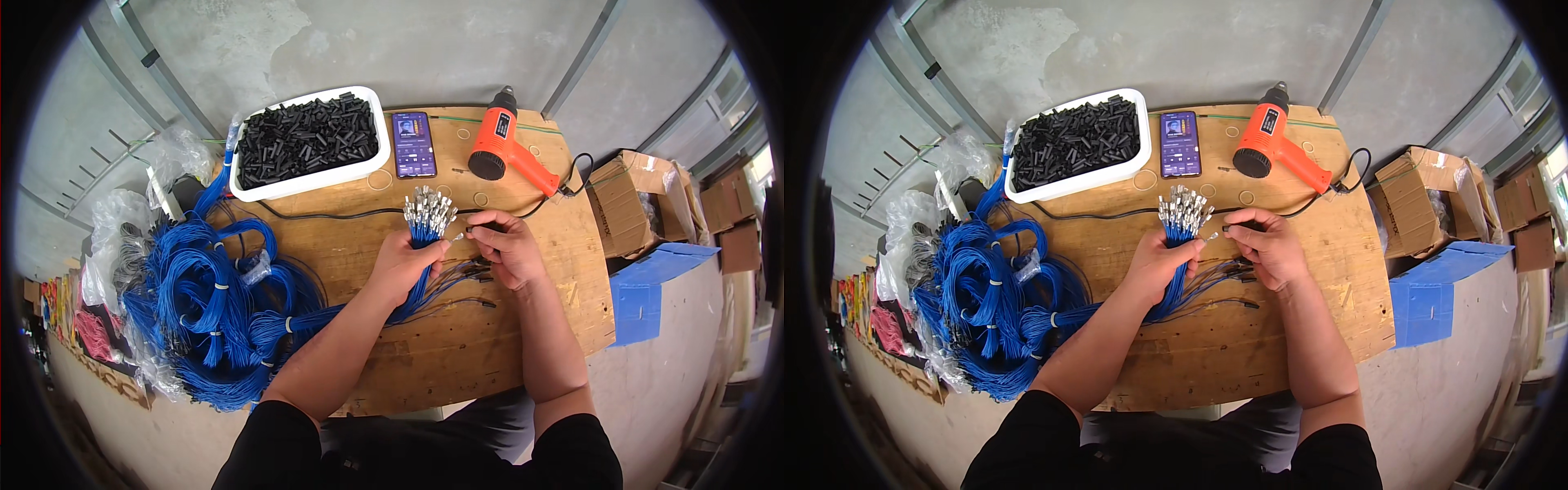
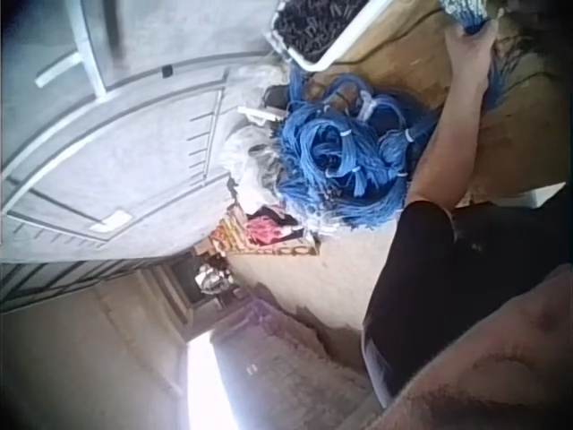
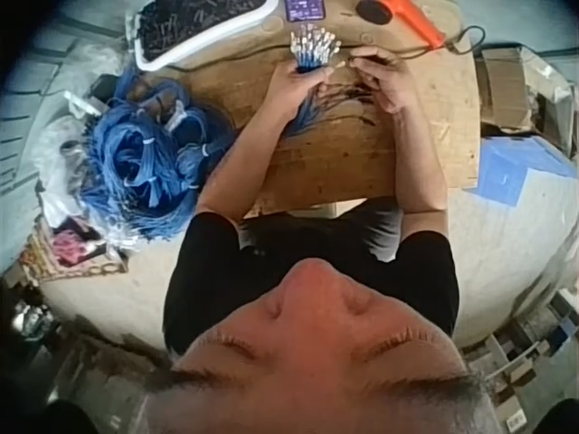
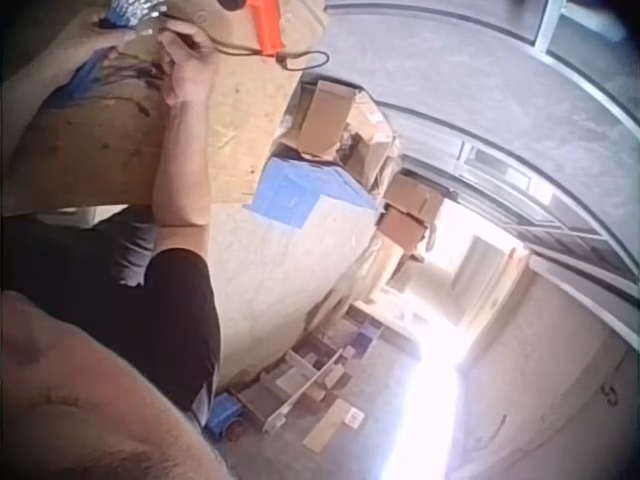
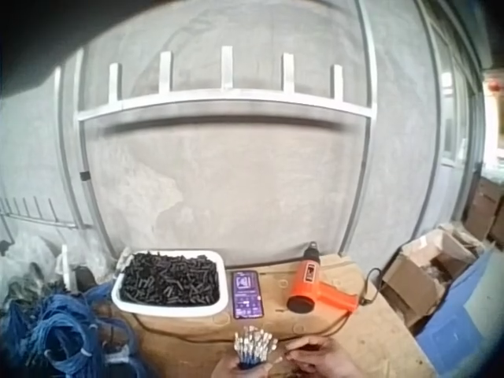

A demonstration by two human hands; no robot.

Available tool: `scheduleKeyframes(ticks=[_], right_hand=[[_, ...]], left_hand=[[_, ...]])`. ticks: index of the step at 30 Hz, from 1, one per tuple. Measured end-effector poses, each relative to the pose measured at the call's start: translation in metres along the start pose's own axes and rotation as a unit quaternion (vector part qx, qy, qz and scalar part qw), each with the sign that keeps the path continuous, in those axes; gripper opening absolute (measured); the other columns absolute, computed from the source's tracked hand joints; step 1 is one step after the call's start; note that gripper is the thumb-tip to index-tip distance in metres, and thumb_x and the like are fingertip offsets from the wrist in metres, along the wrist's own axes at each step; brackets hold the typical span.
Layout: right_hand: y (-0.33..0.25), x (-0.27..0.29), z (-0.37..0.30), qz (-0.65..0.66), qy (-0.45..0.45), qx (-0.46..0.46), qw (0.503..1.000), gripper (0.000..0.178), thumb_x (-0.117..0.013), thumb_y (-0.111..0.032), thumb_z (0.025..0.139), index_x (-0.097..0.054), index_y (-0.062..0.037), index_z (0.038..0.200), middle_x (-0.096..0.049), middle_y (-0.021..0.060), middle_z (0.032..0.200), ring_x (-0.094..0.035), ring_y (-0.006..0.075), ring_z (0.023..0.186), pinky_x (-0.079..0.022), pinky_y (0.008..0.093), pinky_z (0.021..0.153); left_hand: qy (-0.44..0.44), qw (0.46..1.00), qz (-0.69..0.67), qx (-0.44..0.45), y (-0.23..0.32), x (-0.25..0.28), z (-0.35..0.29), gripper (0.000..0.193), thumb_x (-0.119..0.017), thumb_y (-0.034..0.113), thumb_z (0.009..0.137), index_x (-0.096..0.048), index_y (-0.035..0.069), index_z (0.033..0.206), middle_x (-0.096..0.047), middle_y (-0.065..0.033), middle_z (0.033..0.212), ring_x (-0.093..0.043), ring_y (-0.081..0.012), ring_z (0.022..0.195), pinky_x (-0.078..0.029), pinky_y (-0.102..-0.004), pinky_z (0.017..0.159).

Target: Applying small black heat shrink tubing pieces to the ends of individual wires within a larger blue cable bundle.

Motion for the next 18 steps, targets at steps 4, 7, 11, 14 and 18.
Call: scheduleKeyframes(ticks=[4, 7, 11, 14, 18], right_hand=[[-0.0001, 0.0006, -0.0004, -0.01, 0.016, -0.006, 1.0, 0.015, -0.071, 0.003, 0.087, -0.069, 0.0003, 0.101, -0.067, 0.0034, 0.081, -0.046, 0.0039, 0.057, -0.032, 0.0177, 0.049], [0.0018, 0.0028, 0.0004, -0.018, 0.014, -0.002, 1.0, 0.015, -0.072, 0.002, 0.086, -0.069, 0.0004, 0.101, -0.066, 0.0024, 0.079, -0.046, 0.0038, 0.057, -0.032, 0.0179, 0.049], [0.0006, -0.001, -0.0025, -0.029, 0.011, 0.003, 1.0, 0.015, -0.072, 0.003, 0.086, -0.07, 0.0008, 0.1, -0.064, 0.0009, 0.077, -0.046, 0.0037, 0.057, -0.032, 0.0183, 0.049], [0.0008, -0.0035, -0.0031, -0.048, 0.01, 0.014, 0.999, 0.015, -0.072, 0.004, 0.085, -0.07, 0.0012, 0.1, -0.062, -0.0006, 0.075, -0.045, 0.0035, 0.056, -0.032, 0.0188, 0.049], [0.0021, -0.0027, -0.0031, -0.061, 0.019, 0.036, 0.997, 0.014, -0.072, 0.004, 0.086, -0.071, 0.0008, 0.099, -0.063, -0.0012, 0.075, -0.043, 0.0029, 0.055, -0.031, 0.019, 0.048]], left_hand=[[-0.01, 1.0, 0.013, -0.008, -0.0023, 0.0046, 0.0023, 0.015, -0.074, 0.013, 0.088, -0.065, 0.002, 0.09, -0.063, -0.0028, 0.073, -0.058, -0.0121, 0.059, -0.046, -0.0263, 0.053], [-0.008, 1.0, 0.013, -0.005, -0.0028, 0.0045, 0.003, 0.015, -0.074, 0.013, 0.088, -0.064, 0.002, 0.089, -0.063, -0.0029, 0.073, -0.058, -0.0121, 0.059, -0.046, -0.0262, 0.053], [-0.008, 1.0, 0.012, -0.009, -0.0029, 0.0036, 0.0025, 0.015, -0.074, 0.013, 0.088, -0.064, 0.003, 0.089, -0.062, -0.0031, 0.073, -0.058, -0.0122, 0.059, -0.046, -0.0262, 0.053], [-0.011, 1.0, 0.007, -0.012, -0.0021, 0.0018, 0.0016, 0.014, -0.074, 0.013, 0.088, -0.064, 0.002, 0.088, -0.062, -0.0033, 0.072, -0.058, -0.0124, 0.059, -0.045, -0.0263, 0.053], [-0.004, 1.0, 0.012, -0.007, -0.0008, -0.0006, 0.0008, 0.016, -0.071, 0.012, 0.09, -0.063, 0.002, 0.08, -0.06, -0.0025, 0.068, -0.056, -0.0106, 0.057, -0.044, -0.0258, 0.052]])
Point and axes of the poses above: each hand's wrist, its own z-axis towards the middle knuckle, its own x-axis out of the back of the hand, y = z × x, the point moved 4 cm from there along z, towards the middle knuckle
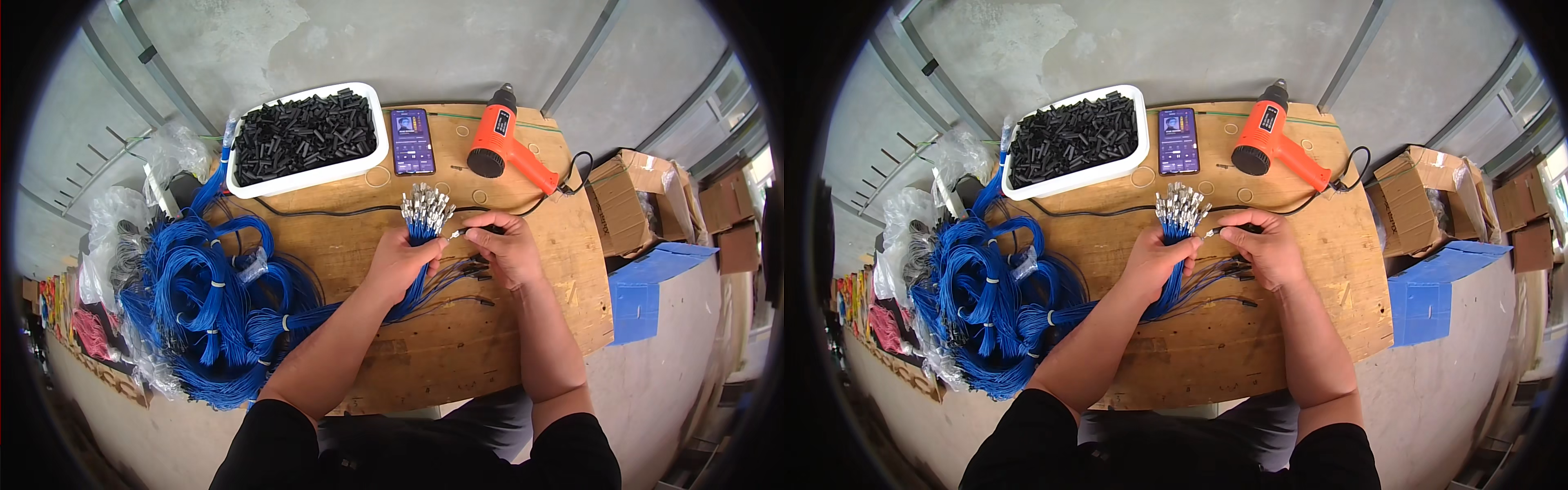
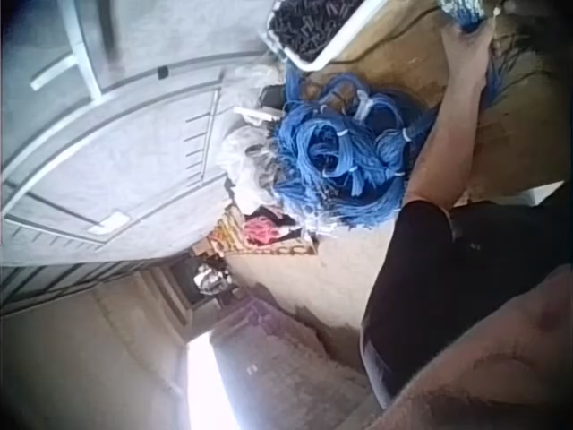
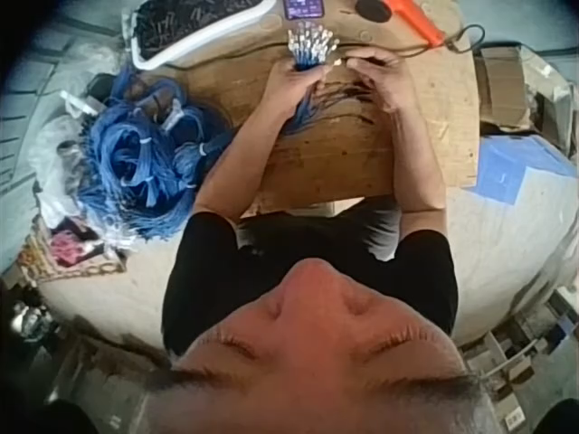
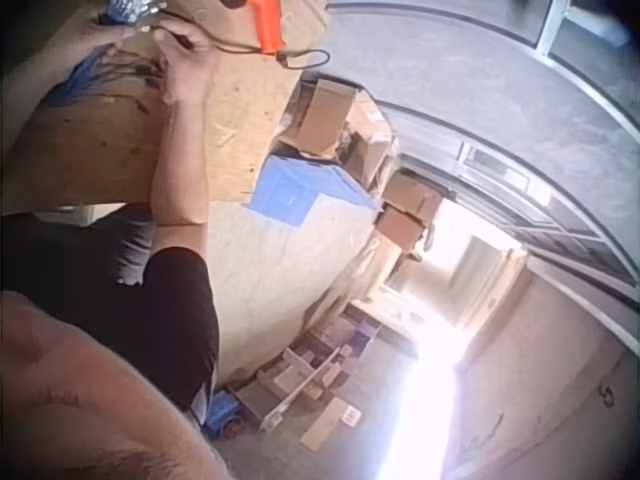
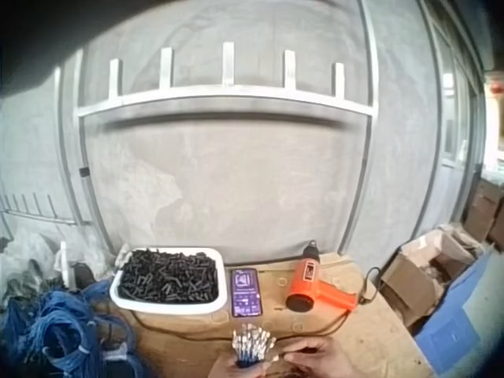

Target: Applying small black heat shrink tubing pieces to the ends of individual wires within a larger blue cable bundle.

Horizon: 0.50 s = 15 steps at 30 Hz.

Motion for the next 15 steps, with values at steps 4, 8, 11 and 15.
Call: scheduleKeyframes(ticks=[4, 8, 11, 15], right_hand=[[-0.0019, -0.0006, -0.0009, 0.0, -0.009, 0.019, 1.0, 0.012, -0.072, 0.004, 0.086, -0.073, -0.0006, 0.096, -0.065, -0.0012, 0.076, -0.042, 0.0019, 0.054, -0.03, 0.0191, 0.048], [-0.0008, 0.0023, -0.0003, -0.001, -0.015, 0.026, 1.0, 0.011, -0.072, 0.005, 0.086, -0.073, -0.001, 0.095, -0.066, -0.0011, 0.077, -0.042, 0.0016, 0.054, -0.03, 0.0191, 0.048], [-0.0011, 0.0016, -0.0002, -0.01, -0.012, 0.031, 0.999, 0.011, -0.071, 0.005, 0.086, -0.073, -0.0007, 0.095, -0.067, -0.0007, 0.078, -0.043, 0.0016, 0.054, -0.03, 0.0189, 0.048], [-0.0016, 0.0005, 0.0002, -0.037, -0.021, 0.048, 0.998, 0.012, -0.07, 0.007, 0.086, -0.073, -0.0006, 0.094, -0.068, -0.0004, 0.08, -0.044, 0.0013, 0.056, -0.031, 0.0186, 0.049]], left_hand=[[-0.021, 1.0, 0.01, -0.003, -0.0022, 0.003, 0.0011, 0.015, -0.071, 0.012, 0.09, -0.064, 0.002, 0.081, -0.061, -0.0037, 0.068, -0.057, -0.0106, 0.057, -0.044, -0.026, 0.051], [-0.032, 0.999, 0.012, 0.005, -0.0025, 0.0021, 0.0018, 0.014, -0.071, 0.012, 0.09, -0.064, 0.001, 0.083, -0.062, -0.0044, 0.068, -0.057, -0.0106, 0.056, -0.044, -0.0263, 0.05], [-0.025, 1.0, 0.013, 0.011, -0.0029, 0.0028, 0.0014, 0.014, -0.072, 0.012, 0.09, -0.064, 0.001, 0.084, -0.061, -0.0045, 0.068, -0.057, -0.0107, 0.056, -0.044, -0.0263, 0.051], [-0.035, 0.999, 0.005, 0.009, -0.0034, 0.0033, 0.0013, 0.015, -0.072, 0.012, 0.089, -0.064, 0.001, 0.085, -0.061, -0.0046, 0.069, -0.057, -0.0109, 0.057, -0.045, -0.0263, 0.051]])
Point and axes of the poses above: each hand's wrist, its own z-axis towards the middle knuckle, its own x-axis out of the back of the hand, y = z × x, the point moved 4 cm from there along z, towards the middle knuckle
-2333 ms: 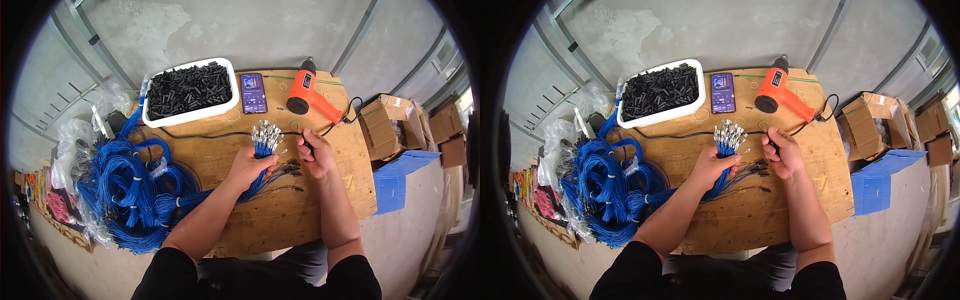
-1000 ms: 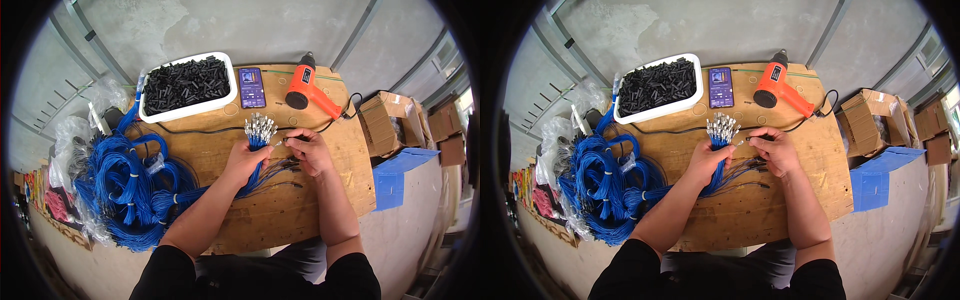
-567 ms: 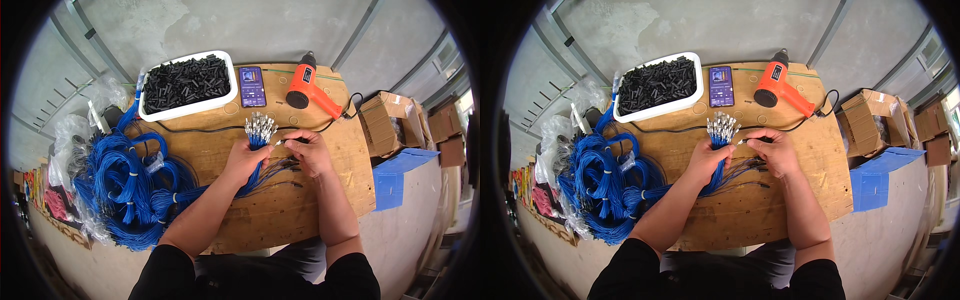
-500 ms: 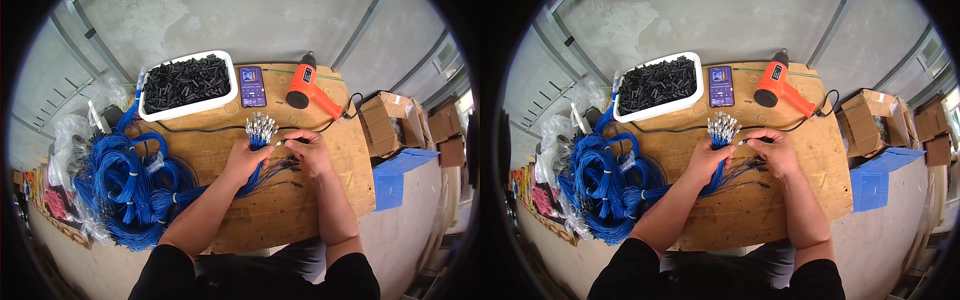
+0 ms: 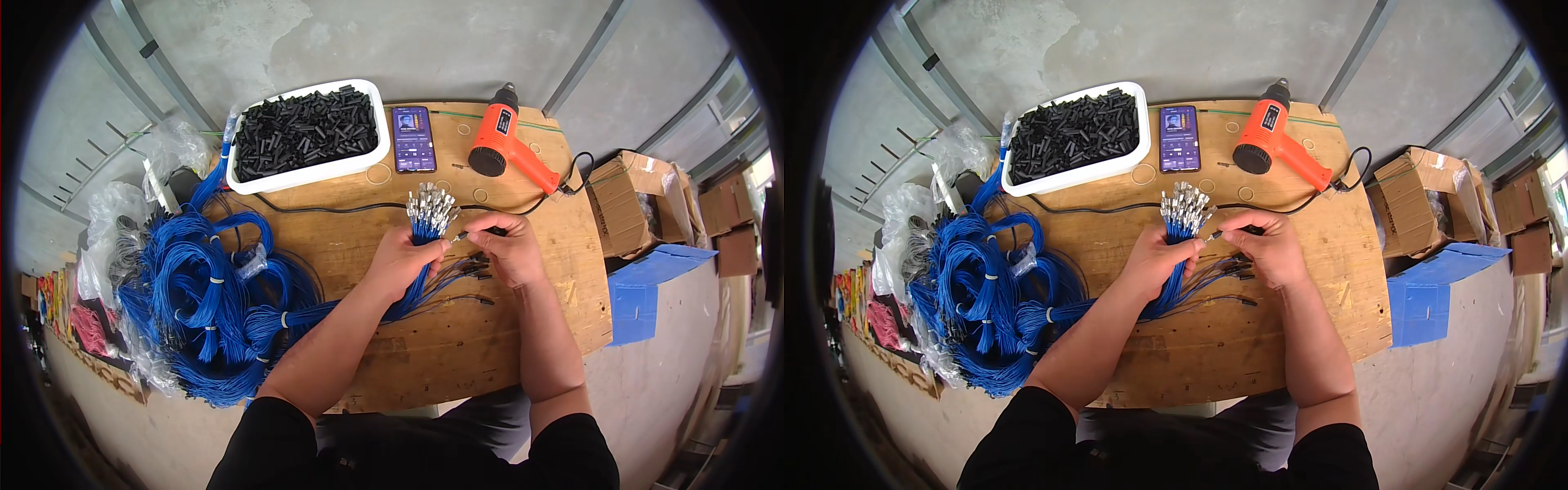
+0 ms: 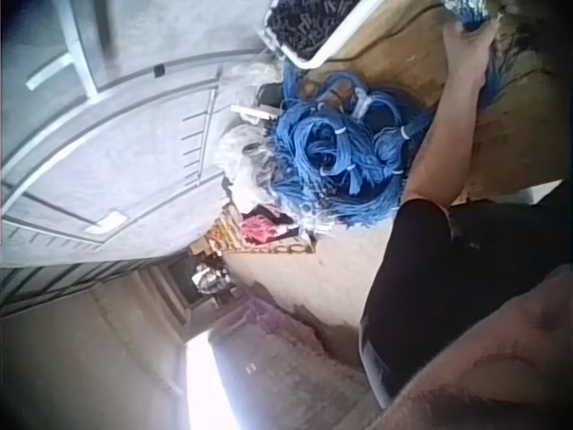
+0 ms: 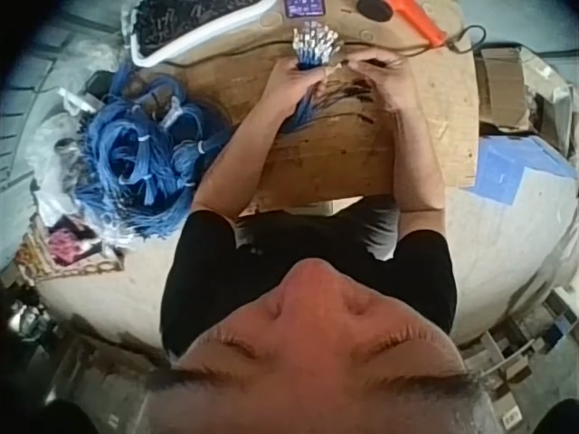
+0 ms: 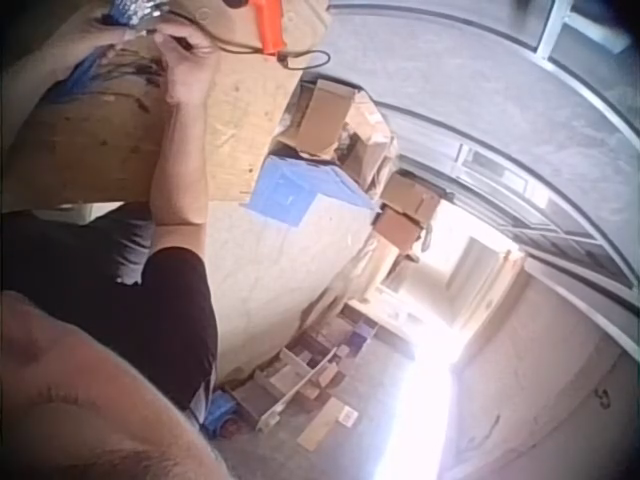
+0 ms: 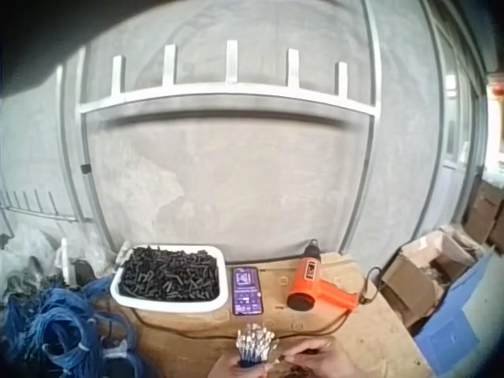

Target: Applying small black heat shrink tubing pieces to the ends of individual wires within a larger blue cable bundle.

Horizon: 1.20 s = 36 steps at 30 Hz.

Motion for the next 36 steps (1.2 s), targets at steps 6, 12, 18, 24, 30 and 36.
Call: scheduleKeyframes(ticks=[6, 12, 18, 24, 30, 36], right_hand=[[-0.001, 0.004, 0.0, -0.004, 0.004, 0.0, 1.0, 0.011, -0.07, 0.006, 0.086, -0.073, -0.0008, 0.094, -0.068, -0.0008, 0.082, -0.044, 0.0009, 0.057, -0.031, 0.0184, 0.049], [-0.007, 0.005, -0.002, 0.033, -0.005, -0.034, 0.999, 0.012, -0.071, 0.001, 0.088, -0.072, -0.0003, 0.1, -0.067, 0.0, 0.081, -0.044, 0.002, 0.058, -0.03, 0.018, 0.049], [0.0, 0.008, 0.004, 0.145, -0.03, -0.122, 0.981, 0.018, -0.066, -0.014, 0.095, -0.066, 0.001, 0.105, -0.066, 0.0039, 0.08, -0.043, 0.0043, 0.056, -0.03, 0.0178, 0.046], [0.002, 0.007, 0.002, 0.155, -0.058, -0.155, 0.974, 0.016, -0.066, -0.016, 0.095, -0.065, -0.0005, 0.101, -0.067, 0.0043, 0.082, -0.043, 0.0043, 0.056, -0.029, 0.0166, 0.045], [0.001, 0.004, 0.001, 0.138, -0.069, -0.162, 0.975, 0.017, -0.068, -0.016, 0.095, -0.065, -0.0007, 0.101, -0.068, 0.0047, 0.081, -0.043, 0.0038, 0.056, -0.03, 0.0165, 0.045], [0.006, 0.005, 0.001, 0.126, -0.071, -0.16, 0.976, 0.016, -0.07, -0.015, 0.093, -0.065, -0.0009, 0.101, -0.068, 0.0057, 0.081, -0.045, 0.0045, 0.056, -0.031, 0.017, 0.046]], left_hand=[[0.001, 1.0, -0.004, -0.008, 0.005, -0.005, -0.003, 0.014, -0.071, 0.011, 0.091, -0.064, 0.0, 0.085, -0.063, -0.0052, 0.07, -0.058, -0.0121, 0.06, -0.047, -0.0268, 0.055], [0.006, 0.999, 0.012, -0.033, 0.005, -0.005, -0.004, 0.015, -0.07, 0.01, 0.091, -0.064, -0.001, 0.084, -0.064, -0.0063, 0.072, -0.059, -0.0128, 0.061, -0.047, -0.0275, 0.057], [0.0, 1.0, 0.002, -0.027, 0.003, -0.002, -0.002, 0.013, -0.073, 0.01, 0.089, -0.066, -0.001, 0.09, -0.067, -0.0072, 0.078, -0.062, -0.0141, 0.064, -0.05, -0.0275, 0.059], [-0.01, 0.999, 0.023, -0.034, 0.005, -0.005, -0.003, 0.014, -0.07, 0.01, 0.091, -0.064, 0.0, 0.085, -0.064, -0.0053, 0.073, -0.059, -0.0122, 0.062, -0.047, -0.0269, 0.057], [-0.002, 0.999, 0.039, -0.035, 0.007, -0.007, -0.005, 0.018, -0.067, 0.01, 0.093, -0.062, 0.001, 0.078, -0.061, -0.0037, 0.068, -0.056, -0.0105, 0.059, -0.044, -0.0267, 0.056], [-0.009, 0.999, 0.036, -0.033, 0.004, -0.003, -0.003, 0.013, -0.07, 0.01, 0.091, -0.065, -0.001, 0.086, -0.063, -0.0049, 0.072, -0.058, -0.0114, 0.061, -0.046, -0.0265, 0.057]])
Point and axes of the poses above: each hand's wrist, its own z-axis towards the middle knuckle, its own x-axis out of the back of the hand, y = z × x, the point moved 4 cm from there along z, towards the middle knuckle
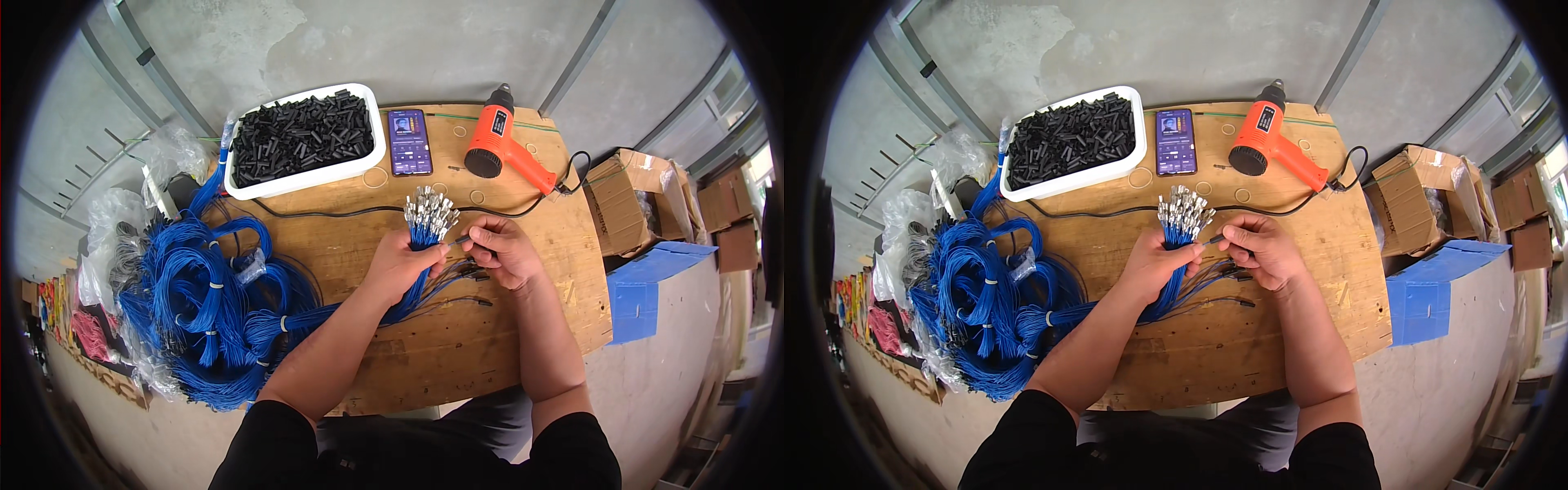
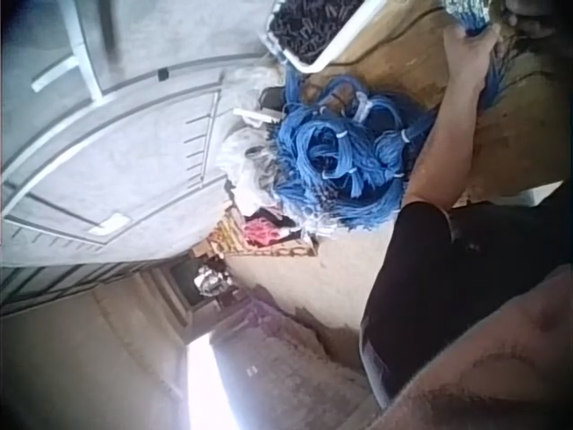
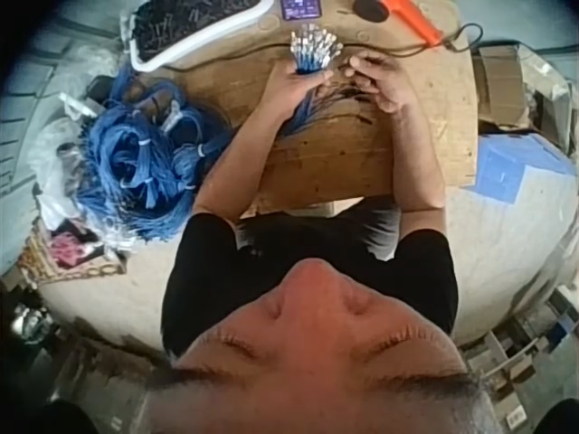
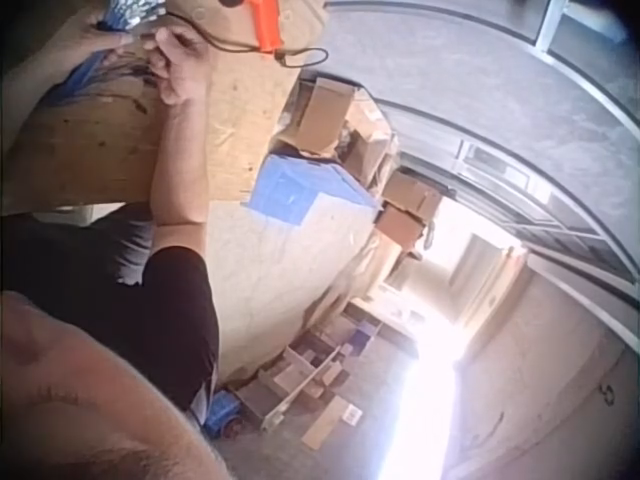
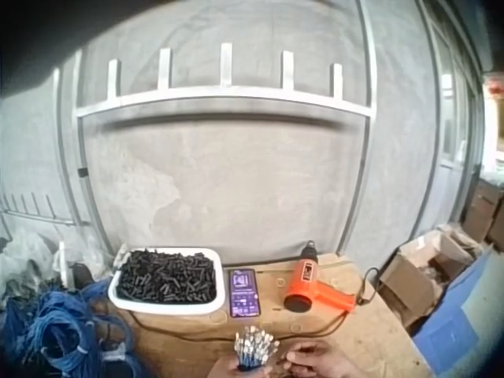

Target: Applying small black heat shrink tubing pieces to the ends of individual wires within a larger blue cable bundle.

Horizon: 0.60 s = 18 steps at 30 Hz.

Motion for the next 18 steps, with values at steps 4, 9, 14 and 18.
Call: scheduleKeyframes(ticks=[4, 9, 14, 18], right_hand=[[0.001, -0.002, -0.001, -0.005, 0.01, -0.005, 1.0, 0.014, -0.071, -0.013, 0.092, -0.065, -0.0009, 0.099, -0.067, 0.0056, 0.08, -0.045, 0.0052, 0.056, -0.031, 0.0174, 0.046], [-0.011, 0.008, -0.001, -0.005, 0.05, 0.039, 0.998, 0.011, -0.07, -0.011, 0.093, -0.066, -0.0013, 0.096, -0.067, 0.0052, 0.079, -0.045, 0.0051, 0.056, -0.03, 0.0175, 0.046], [-0.017, 0.009, -0.004, 0.007, 0.091, 0.102, 0.991, 0.01, -0.071, -0.007, 0.091, -0.067, 0.0001, 0.097, -0.066, 0.0042, 0.079, -0.045, 0.0047, 0.057, -0.03, 0.0175, 0.047], [-0.012, 0.002, -0.005, -0.029, 0.072, 0.104, 0.992, 0.011, -0.072, -0.003, 0.089, -0.068, 0.0009, 0.098, -0.065, 0.0031, 0.078, -0.046, 0.0045, 0.058, -0.032, 0.0176, 0.048]], left_hand=[[-0.021, 1.0, 0.001, 0.01, 0.001, -0.002, 0.0, 0.014, -0.073, 0.01, 0.089, -0.067, -0.003, 0.092, -0.065, -0.0064, 0.077, -0.06, -0.0126, 0.065, -0.049, -0.0262, 0.06], [-0.019, 0.999, 0.038, 0.007, 0.0, -0.003, -0.001, 0.015, -0.073, 0.009, 0.089, -0.068, -0.003, 0.096, -0.066, -0.0045, 0.078, -0.059, -0.0106, 0.067, -0.047, -0.0245, 0.061], [0.0, 0.992, 0.123, -0.032, -0.003, 0.001, 0.0, 0.018, -0.075, 0.006, 0.087, -0.068, -0.003, 0.102, -0.066, -0.0025, 0.079, -0.058, -0.0085, 0.068, -0.046, -0.0235, 0.061], [-0.016, 0.998, 0.04, -0.034, -0.003, -0.003, 0.001, 0.015, -0.076, 0.005, 0.085, -0.068, -0.002, 0.096, -0.065, -0.0027, 0.076, -0.058, -0.0088, 0.066, -0.046, -0.0239, 0.059]])
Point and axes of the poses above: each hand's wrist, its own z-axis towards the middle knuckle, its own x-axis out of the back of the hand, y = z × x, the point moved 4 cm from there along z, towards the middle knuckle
